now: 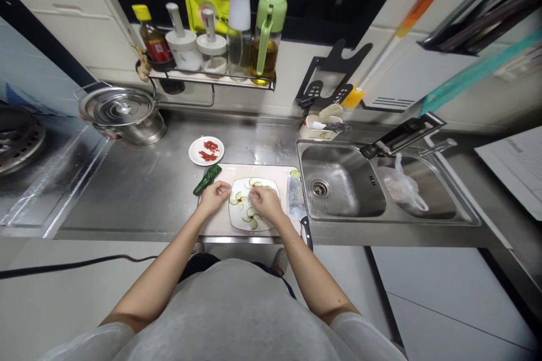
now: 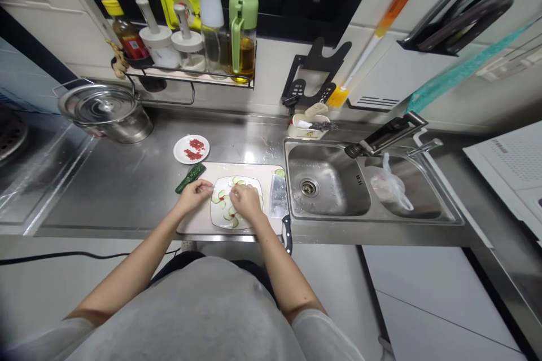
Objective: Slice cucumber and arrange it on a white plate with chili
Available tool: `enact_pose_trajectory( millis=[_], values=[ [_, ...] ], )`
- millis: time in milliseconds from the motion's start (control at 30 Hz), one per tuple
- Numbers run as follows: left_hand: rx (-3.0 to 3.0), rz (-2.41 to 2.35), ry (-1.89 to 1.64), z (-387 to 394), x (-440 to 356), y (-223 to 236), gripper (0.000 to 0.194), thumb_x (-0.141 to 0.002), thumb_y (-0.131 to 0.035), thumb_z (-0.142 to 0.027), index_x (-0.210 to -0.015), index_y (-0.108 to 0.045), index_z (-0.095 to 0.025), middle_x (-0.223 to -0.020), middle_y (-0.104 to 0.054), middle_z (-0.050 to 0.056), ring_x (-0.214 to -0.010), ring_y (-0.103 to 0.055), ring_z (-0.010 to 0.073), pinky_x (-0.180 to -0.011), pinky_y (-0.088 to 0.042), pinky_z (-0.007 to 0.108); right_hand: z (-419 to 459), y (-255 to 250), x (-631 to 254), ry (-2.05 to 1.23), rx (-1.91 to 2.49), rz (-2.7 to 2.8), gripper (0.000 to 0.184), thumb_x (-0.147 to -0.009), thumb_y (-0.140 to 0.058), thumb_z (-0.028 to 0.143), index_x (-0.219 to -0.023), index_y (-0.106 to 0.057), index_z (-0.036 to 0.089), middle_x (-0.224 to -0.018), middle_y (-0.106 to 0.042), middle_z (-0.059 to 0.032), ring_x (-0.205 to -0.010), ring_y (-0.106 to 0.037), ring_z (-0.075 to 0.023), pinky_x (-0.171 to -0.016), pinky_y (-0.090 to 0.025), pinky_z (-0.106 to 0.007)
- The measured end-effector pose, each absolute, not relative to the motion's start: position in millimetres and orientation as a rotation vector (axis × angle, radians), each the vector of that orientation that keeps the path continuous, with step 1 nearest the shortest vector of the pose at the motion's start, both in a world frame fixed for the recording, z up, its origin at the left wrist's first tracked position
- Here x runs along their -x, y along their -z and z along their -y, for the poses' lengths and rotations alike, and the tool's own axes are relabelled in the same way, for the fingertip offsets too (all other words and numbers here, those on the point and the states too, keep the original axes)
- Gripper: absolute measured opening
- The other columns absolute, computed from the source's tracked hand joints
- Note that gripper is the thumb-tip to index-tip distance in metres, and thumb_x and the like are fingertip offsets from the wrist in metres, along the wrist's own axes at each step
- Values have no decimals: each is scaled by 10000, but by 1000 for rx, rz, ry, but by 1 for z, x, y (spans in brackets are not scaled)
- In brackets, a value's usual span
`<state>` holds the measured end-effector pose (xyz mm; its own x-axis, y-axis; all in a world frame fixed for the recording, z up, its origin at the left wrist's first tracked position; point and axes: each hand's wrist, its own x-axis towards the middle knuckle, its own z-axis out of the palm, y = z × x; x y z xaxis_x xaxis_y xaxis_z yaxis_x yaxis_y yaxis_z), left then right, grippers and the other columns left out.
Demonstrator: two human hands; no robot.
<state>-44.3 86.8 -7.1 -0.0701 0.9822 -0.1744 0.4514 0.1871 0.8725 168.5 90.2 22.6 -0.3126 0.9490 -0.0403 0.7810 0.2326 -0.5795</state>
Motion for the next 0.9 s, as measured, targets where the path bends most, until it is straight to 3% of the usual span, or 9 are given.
enact_pose_trajectory(
  millis=[200, 367, 700, 900],
  values=[
    [-1091, -1623, -1050, -65, 62, 3, 387, -661, -666, -435, -915, -667, -143, -760, -602, 10, -622, -488, 96, -601, -386, 215, -75, -34, -239, -625, 1686, 1689, 292, -839, -465, 361, -899, -674, 166, -704, -608, -27, -718, -541, -173, -695, -392, -264],
    [-1022, -1539, -949, -36, 63, 15, 460, -623, -691, -493, -926, -637, -150, -708, -595, -1, -606, -516, 110, -568, -384, 220, -46, -40, -276, -567, 1935, 1626, 355, -823, -457, 392, -975, -670, 153, -697, -613, -32, -667, -545, -177, -665, -390, -273],
    [-1016, -1462, -687, -13, 39, 30, 589, -651, -659, -491, -1115, -530, -153, -660, -586, -28, -582, -567, 130, -518, -365, 219, -18, -17, -238, -981, 2184, 1797, 506, -827, -523, 305, -1294, -532, 111, -821, -670, -58, -811, -608, -190, -735, -397, -255],
    [-989, -1435, -677, -12, 34, 30, 541, -677, -638, -427, -1125, -504, -155, -616, -560, -45, -529, -544, 107, -464, -306, 192, -18, -12, -230, -940, 2179, 1805, 492, -842, -520, 273, -1301, -503, 98, -868, -684, -79, -864, -613, -206, -763, -389, -266]
  ],
)
